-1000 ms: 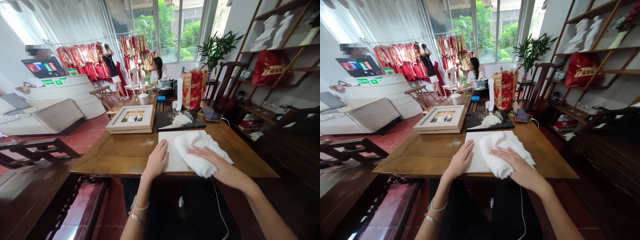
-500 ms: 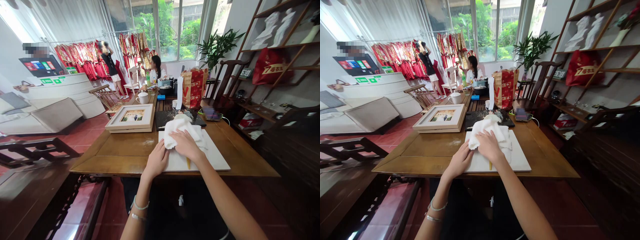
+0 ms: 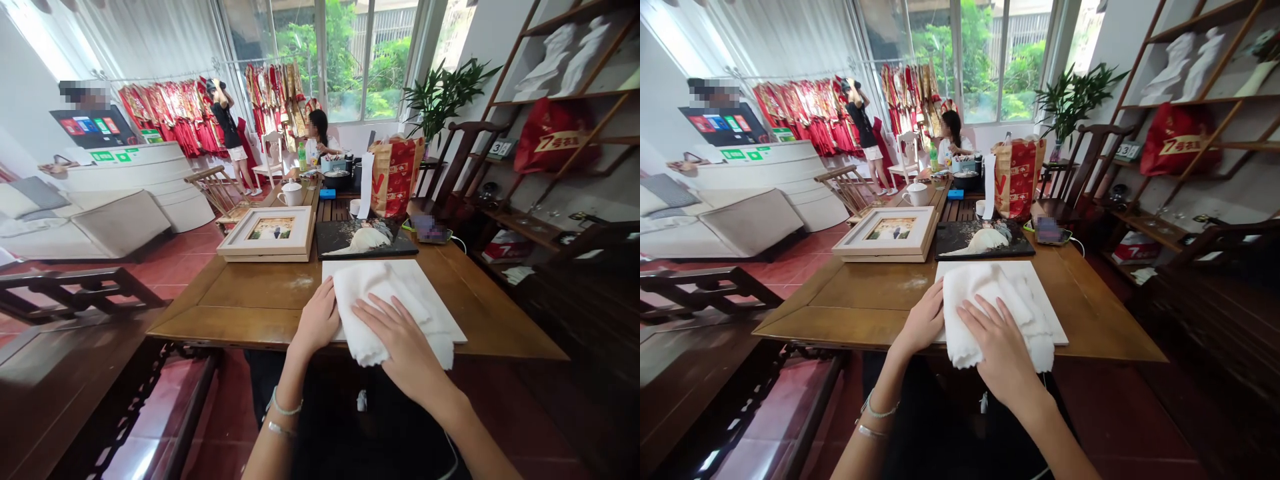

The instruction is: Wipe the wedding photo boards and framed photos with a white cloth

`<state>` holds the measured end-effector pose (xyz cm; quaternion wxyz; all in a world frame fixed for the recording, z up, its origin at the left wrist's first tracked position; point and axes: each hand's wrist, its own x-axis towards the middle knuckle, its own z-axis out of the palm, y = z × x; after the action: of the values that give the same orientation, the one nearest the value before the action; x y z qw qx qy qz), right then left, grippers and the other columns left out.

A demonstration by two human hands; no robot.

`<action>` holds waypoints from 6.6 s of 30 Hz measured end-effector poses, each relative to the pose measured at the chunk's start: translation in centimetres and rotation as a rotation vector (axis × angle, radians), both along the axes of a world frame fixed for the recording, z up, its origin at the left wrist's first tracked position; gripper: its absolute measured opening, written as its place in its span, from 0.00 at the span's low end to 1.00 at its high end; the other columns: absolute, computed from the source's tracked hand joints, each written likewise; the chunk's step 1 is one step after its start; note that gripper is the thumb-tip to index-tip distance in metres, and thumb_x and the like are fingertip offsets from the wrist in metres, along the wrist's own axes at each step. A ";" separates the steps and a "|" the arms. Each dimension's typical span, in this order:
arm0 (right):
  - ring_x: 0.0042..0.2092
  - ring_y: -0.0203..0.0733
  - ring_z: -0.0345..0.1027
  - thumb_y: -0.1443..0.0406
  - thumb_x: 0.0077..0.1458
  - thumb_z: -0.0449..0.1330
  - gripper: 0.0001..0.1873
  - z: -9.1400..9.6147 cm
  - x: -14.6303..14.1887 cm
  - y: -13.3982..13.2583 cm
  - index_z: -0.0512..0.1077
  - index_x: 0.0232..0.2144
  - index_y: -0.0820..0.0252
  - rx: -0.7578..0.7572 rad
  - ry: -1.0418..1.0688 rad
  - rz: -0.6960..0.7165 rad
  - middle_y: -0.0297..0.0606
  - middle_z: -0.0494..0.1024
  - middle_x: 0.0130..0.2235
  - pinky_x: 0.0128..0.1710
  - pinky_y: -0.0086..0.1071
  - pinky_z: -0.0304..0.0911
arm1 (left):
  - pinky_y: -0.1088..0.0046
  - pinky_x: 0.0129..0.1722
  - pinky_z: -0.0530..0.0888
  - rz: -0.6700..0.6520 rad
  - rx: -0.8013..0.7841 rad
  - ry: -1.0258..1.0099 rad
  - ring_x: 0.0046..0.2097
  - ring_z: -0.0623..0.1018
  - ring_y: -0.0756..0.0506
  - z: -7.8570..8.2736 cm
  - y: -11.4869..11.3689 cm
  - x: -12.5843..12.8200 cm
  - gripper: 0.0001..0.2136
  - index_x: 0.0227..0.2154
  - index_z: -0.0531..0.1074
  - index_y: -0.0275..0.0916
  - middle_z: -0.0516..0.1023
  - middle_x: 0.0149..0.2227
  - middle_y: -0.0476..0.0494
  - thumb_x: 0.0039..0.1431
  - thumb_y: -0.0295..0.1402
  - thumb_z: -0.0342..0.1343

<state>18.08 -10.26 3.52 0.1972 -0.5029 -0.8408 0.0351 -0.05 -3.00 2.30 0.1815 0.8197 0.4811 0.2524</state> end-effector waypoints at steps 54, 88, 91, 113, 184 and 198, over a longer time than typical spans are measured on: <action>0.49 0.46 0.70 0.74 0.49 0.50 0.18 5.3 -4.0 12.4 0.74 0.40 0.61 -0.197 -0.100 0.124 0.43 0.79 0.47 0.46 0.32 0.60 | 0.58 0.58 0.69 0.074 -0.006 0.015 0.61 0.67 0.38 -0.2 0.1 0.2 0.18 0.55 0.65 0.41 0.69 0.59 0.39 0.63 0.33 0.46; 0.66 0.48 0.49 0.68 0.56 0.53 0.34 0.5 9.9 -3.4 0.55 0.64 0.45 -0.064 -0.128 0.046 0.32 0.58 0.66 0.61 0.51 0.55 | 0.60 0.67 0.57 0.066 -0.033 0.006 0.68 0.56 0.43 -0.4 0.2 0.1 0.23 0.61 0.61 0.34 0.58 0.66 0.39 0.64 0.34 0.45; 0.67 0.51 0.47 0.65 0.56 0.54 0.33 -0.1 10.7 -0.4 0.58 0.64 0.53 -0.045 -0.134 -0.007 0.40 0.56 0.67 0.62 0.53 0.53 | 0.60 0.67 0.56 0.057 -0.036 0.000 0.68 0.56 0.43 -0.5 0.3 0.0 0.22 0.61 0.61 0.35 0.59 0.66 0.39 0.64 0.34 0.45; 0.69 0.49 0.38 0.78 0.42 0.50 0.48 -0.2 7.2 -1.7 0.51 0.66 0.50 0.028 -0.161 -0.067 0.35 0.54 0.68 0.65 0.56 0.41 | 0.61 0.67 0.56 0.064 -0.038 0.007 0.68 0.56 0.43 -0.5 0.2 0.2 0.23 0.61 0.60 0.33 0.58 0.66 0.38 0.64 0.34 0.44; 0.68 0.50 0.39 0.79 0.32 0.49 0.53 1.5 2.2 -2.7 0.57 0.64 0.49 -0.079 -0.187 -0.031 0.34 0.53 0.68 0.64 0.52 0.48 | 0.59 0.67 0.56 0.040 -0.039 0.000 0.68 0.56 0.43 -0.6 0.4 0.1 0.23 0.61 0.60 0.35 0.58 0.66 0.39 0.64 0.33 0.44; 0.67 0.58 0.45 0.73 0.51 0.51 0.36 2.4 2.6 8.7 0.58 0.64 0.59 -0.158 -0.201 -0.318 0.46 0.57 0.66 0.63 0.52 0.47 | 0.59 0.67 0.57 0.026 -0.027 0.006 0.68 0.56 0.42 -0.6 0.3 0.0 0.23 0.61 0.60 0.34 0.59 0.66 0.38 0.64 0.34 0.44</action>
<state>20.70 -1.56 5.90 0.0754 -0.6440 -0.7610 0.0188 -0.10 -2.68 1.65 0.1876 0.8117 0.4956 0.2456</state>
